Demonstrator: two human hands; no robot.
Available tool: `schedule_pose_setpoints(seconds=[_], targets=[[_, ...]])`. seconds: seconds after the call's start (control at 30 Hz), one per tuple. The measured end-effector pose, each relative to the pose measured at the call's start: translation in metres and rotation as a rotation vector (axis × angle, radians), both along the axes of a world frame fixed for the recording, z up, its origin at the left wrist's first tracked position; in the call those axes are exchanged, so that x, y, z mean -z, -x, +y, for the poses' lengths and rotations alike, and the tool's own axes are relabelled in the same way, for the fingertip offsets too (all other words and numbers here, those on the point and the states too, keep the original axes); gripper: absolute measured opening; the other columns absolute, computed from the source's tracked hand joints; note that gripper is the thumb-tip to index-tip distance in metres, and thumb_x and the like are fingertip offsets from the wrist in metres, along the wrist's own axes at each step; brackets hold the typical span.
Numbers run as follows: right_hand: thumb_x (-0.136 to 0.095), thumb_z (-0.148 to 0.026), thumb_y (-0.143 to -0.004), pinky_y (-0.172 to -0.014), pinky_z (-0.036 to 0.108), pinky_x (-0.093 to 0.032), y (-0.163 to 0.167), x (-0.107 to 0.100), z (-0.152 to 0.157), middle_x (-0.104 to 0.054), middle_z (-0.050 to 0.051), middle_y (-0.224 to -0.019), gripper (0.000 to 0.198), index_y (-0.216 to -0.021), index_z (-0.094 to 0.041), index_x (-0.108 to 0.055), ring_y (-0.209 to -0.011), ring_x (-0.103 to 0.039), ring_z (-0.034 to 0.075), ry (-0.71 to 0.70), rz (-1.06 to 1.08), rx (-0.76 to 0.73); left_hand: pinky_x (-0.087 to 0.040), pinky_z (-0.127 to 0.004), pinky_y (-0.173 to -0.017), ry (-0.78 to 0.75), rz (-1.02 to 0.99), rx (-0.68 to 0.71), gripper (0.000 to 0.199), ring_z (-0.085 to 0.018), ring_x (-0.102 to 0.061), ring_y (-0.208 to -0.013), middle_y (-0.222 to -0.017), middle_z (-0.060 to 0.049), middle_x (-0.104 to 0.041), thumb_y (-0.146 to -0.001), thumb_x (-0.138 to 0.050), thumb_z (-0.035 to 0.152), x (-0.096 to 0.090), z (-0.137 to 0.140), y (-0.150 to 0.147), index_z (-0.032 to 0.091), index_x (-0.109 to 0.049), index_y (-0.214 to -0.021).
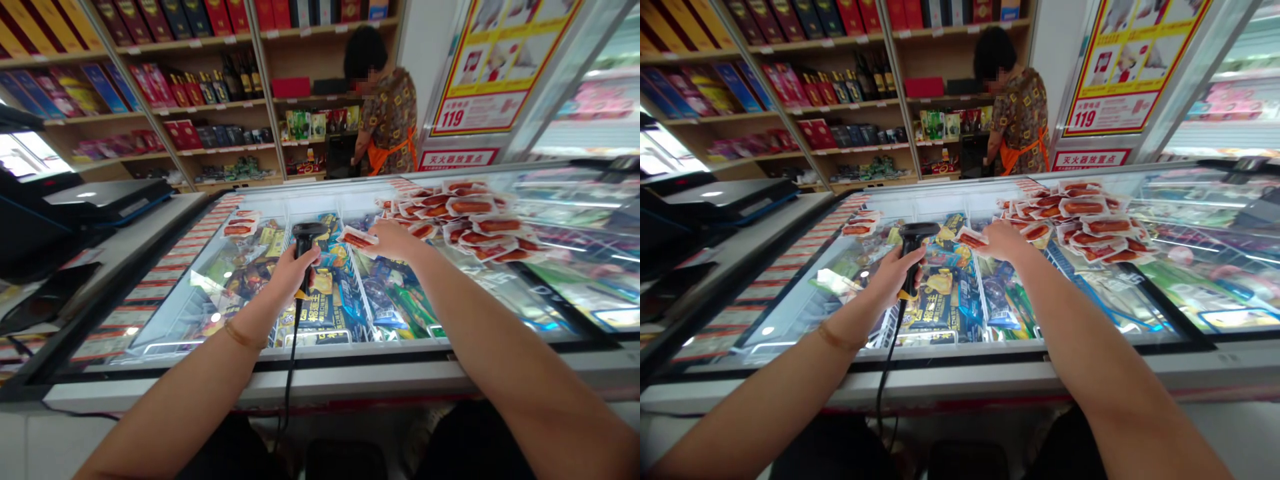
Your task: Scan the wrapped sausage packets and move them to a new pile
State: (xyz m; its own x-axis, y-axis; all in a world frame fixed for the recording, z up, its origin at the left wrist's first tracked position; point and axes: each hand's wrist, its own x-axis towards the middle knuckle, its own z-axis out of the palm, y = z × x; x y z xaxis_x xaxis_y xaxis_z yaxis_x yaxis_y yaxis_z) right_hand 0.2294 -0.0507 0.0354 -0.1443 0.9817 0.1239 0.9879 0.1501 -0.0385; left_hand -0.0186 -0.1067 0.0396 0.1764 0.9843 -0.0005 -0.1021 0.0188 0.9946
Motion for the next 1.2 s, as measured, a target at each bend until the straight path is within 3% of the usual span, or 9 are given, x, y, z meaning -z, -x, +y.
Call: schedule_pose_setpoints(seconds=[0.17,0.37,0.67,1.2], targets=[[-0.059,-0.030,-0.088,-0.087,0.034,-0.045,0.010,-0.002,-0.001,-0.070,0.012,-0.109,0.031,-0.115,-0.017,-0.064,-0.102,-0.062,0.028,-0.211,0.241,0.084,-0.035,-0.022,-0.037,-0.004,0.041,0.156,0.035,-0.008,-0.047,-0.038,-0.060,0.004,-0.055,-0.069,-0.077,0.041,-0.004,-0.004,0.001,0.019,-0.055,-0.085],[-0.056,-0.018,-0.086,-0.097,0.039,-0.042,0.007,-0.006,0.001,-0.066,0.013,-0.119,0.036,-0.121,-0.015,-0.062,-0.111,-0.057,0.029,-0.390,0.346,0.041,-0.034,-0.022,-0.037,-0.062,0.125,0.156,0.035,-0.009,-0.044,-0.035,-0.048,0.007,-0.049,-0.070,-0.076,0.043,-0.006,-0.009,-0.001,0.021,-0.052,-0.082],[-0.054,-0.017,-0.086,-0.101,0.041,-0.041,0.009,-0.008,0.000,-0.063,0.013,-0.118,0.036,-0.121,-0.016,-0.062,-0.114,-0.054,0.029,-0.429,0.376,-0.036,-0.035,-0.022,-0.039,-0.077,0.151,0.150,0.038,-0.010,-0.044,-0.036,-0.045,0.008,-0.047,-0.070,-0.076,0.041,-0.008,-0.011,-0.002,0.020,-0.055,-0.093],[-0.051,-0.012,-0.086,-0.102,0.039,-0.040,0.014,-0.010,-0.004,-0.063,0.013,-0.120,0.039,-0.123,-0.015,-0.060,-0.117,-0.054,0.028,-0.403,0.401,-0.050,-0.036,-0.022,-0.038,-0.083,0.146,0.162,0.039,-0.010,-0.044,-0.035,-0.047,0.008,-0.048,-0.070,-0.077,0.045,-0.003,-0.007,0.000,0.021,-0.053,-0.088]])
